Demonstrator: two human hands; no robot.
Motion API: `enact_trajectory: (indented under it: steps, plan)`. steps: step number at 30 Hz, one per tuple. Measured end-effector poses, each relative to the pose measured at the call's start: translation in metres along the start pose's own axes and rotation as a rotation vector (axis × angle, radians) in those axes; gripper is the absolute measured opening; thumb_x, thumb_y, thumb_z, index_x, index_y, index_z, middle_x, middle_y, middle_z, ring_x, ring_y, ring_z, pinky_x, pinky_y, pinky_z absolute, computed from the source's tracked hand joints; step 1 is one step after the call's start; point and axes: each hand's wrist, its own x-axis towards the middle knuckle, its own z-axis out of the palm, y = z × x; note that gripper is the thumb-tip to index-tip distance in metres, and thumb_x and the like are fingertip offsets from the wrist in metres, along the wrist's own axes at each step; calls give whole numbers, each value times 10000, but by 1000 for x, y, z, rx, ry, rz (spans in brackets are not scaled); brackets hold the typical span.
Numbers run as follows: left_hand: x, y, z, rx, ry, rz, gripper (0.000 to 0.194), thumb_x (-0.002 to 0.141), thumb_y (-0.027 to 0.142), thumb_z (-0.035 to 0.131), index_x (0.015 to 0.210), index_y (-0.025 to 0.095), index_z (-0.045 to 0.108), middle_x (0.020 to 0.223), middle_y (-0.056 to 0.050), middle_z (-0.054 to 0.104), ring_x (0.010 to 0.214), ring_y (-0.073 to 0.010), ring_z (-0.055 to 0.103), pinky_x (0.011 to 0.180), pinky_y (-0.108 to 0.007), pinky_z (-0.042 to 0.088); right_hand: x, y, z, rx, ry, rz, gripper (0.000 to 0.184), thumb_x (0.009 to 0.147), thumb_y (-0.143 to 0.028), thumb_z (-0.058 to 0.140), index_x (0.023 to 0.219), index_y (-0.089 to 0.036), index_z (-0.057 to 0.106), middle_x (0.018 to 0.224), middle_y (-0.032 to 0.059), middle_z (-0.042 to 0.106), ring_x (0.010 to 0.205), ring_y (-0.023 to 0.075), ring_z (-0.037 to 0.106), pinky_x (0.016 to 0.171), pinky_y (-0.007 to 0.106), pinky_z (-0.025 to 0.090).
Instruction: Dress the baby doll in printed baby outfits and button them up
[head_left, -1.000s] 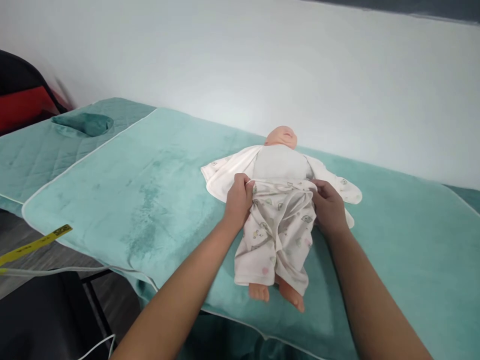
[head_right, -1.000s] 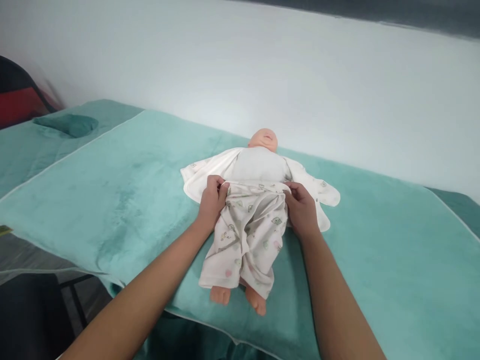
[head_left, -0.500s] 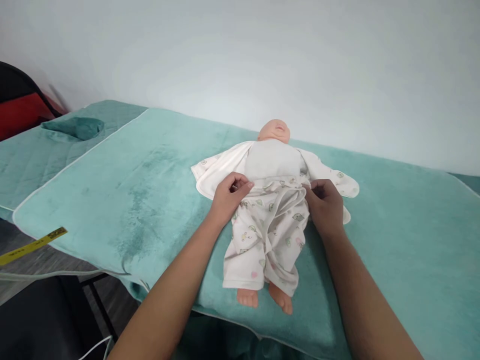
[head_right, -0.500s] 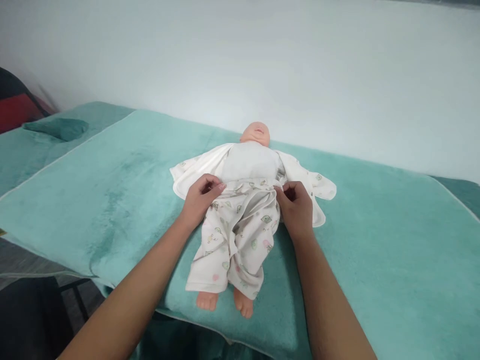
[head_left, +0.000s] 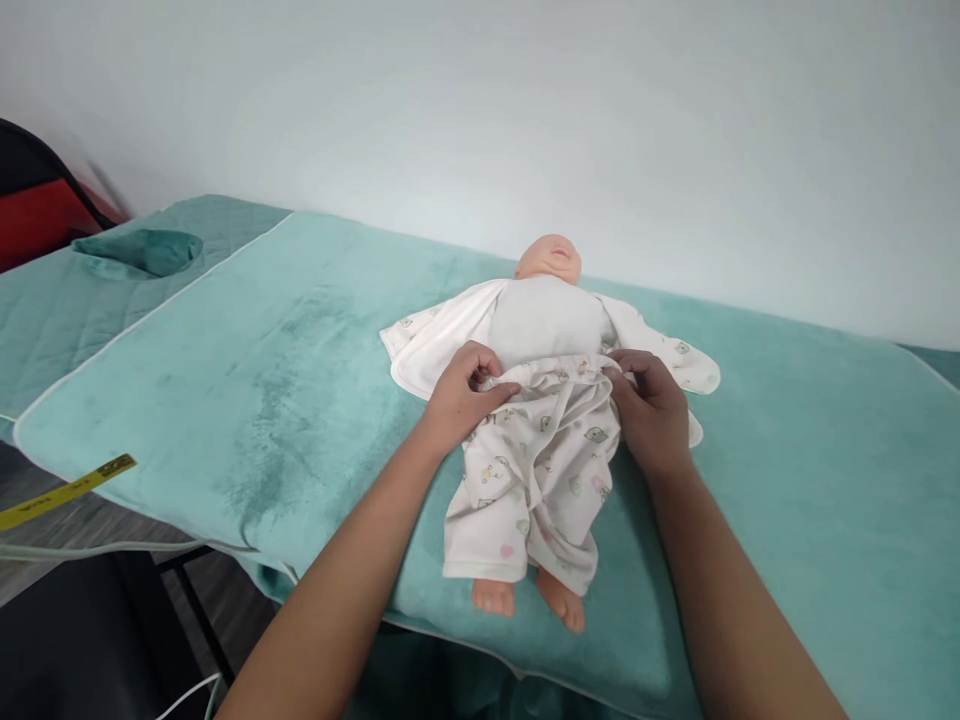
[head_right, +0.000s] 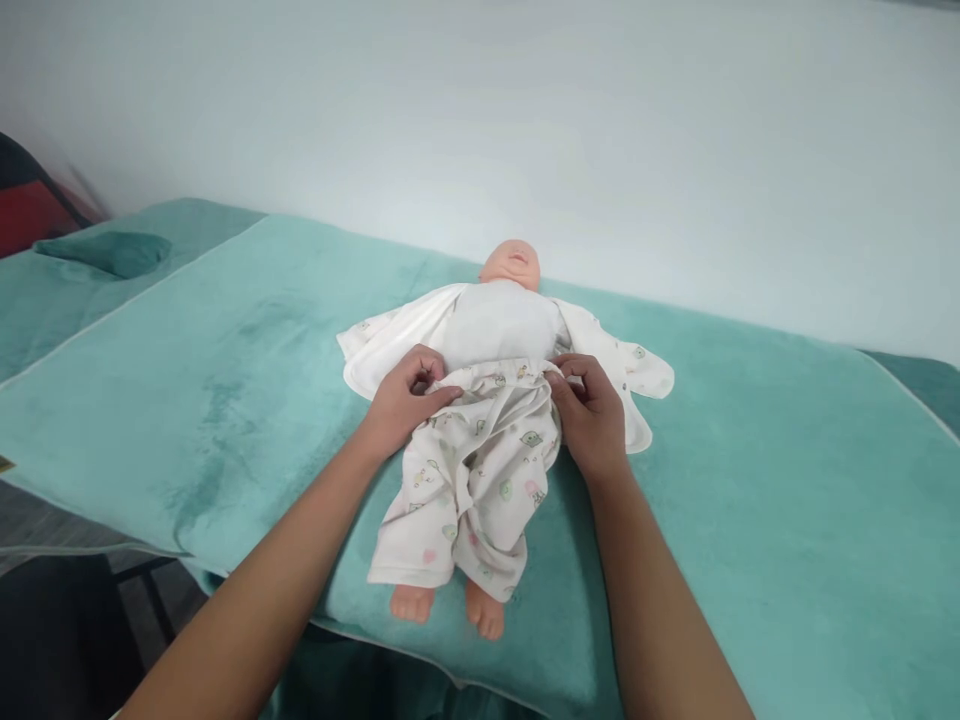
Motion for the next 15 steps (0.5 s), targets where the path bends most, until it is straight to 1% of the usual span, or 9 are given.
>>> enact_trajectory:
  steps: [2,5,8,11,13,15]
  plan:
    - [0,-2,1,39,10,77,203,755,258,710,738,190,520,872,-14,526,799,-142,471,740,-279,392,0,-2,1,37,-32,-18,228,811,-435,674,775,-236,569,995,38,646,958,195,592,790,313,499]
    - [0,-5,1,88,16,167,184,782,271,698,740,197,535,897,-37,543,882,-175,499,800,-308,406,0,-4,0,30,-75,18,243,812,-449,667,761,-238,557,1050,52,645,989,208,590,815,329,504]
    - [-1,-7,2,130,21,175,163,799,286,689,765,203,553,942,-55,549,931,-193,508,826,-324,420,0,-4,-2,13,-77,51,249,802,-460,671,768,-236,566,1052,51,642,977,208,587,809,328,504]
    - [-2,-9,2,176,27,190,147,818,286,673,782,203,558,1082,-76,553,1055,-206,512,939,-353,414,1,-2,-4,-21,-77,70,227,808,-450,665,793,-237,586,1018,38,637,947,195,583,802,318,497]
    - [-2,-9,3,196,21,231,129,850,283,636,797,202,551,1226,-94,532,1180,-217,485,1033,-381,372,1,0,-4,-21,-87,58,218,819,-444,655,796,-237,588,1006,32,638,939,188,584,816,318,493]
    - [-1,-9,4,189,17,251,122,885,285,586,812,202,536,1326,-106,509,1251,-222,464,1070,-394,348,2,2,-3,-2,-85,38,221,828,-443,649,790,-236,580,1021,36,648,956,190,593,840,327,490]
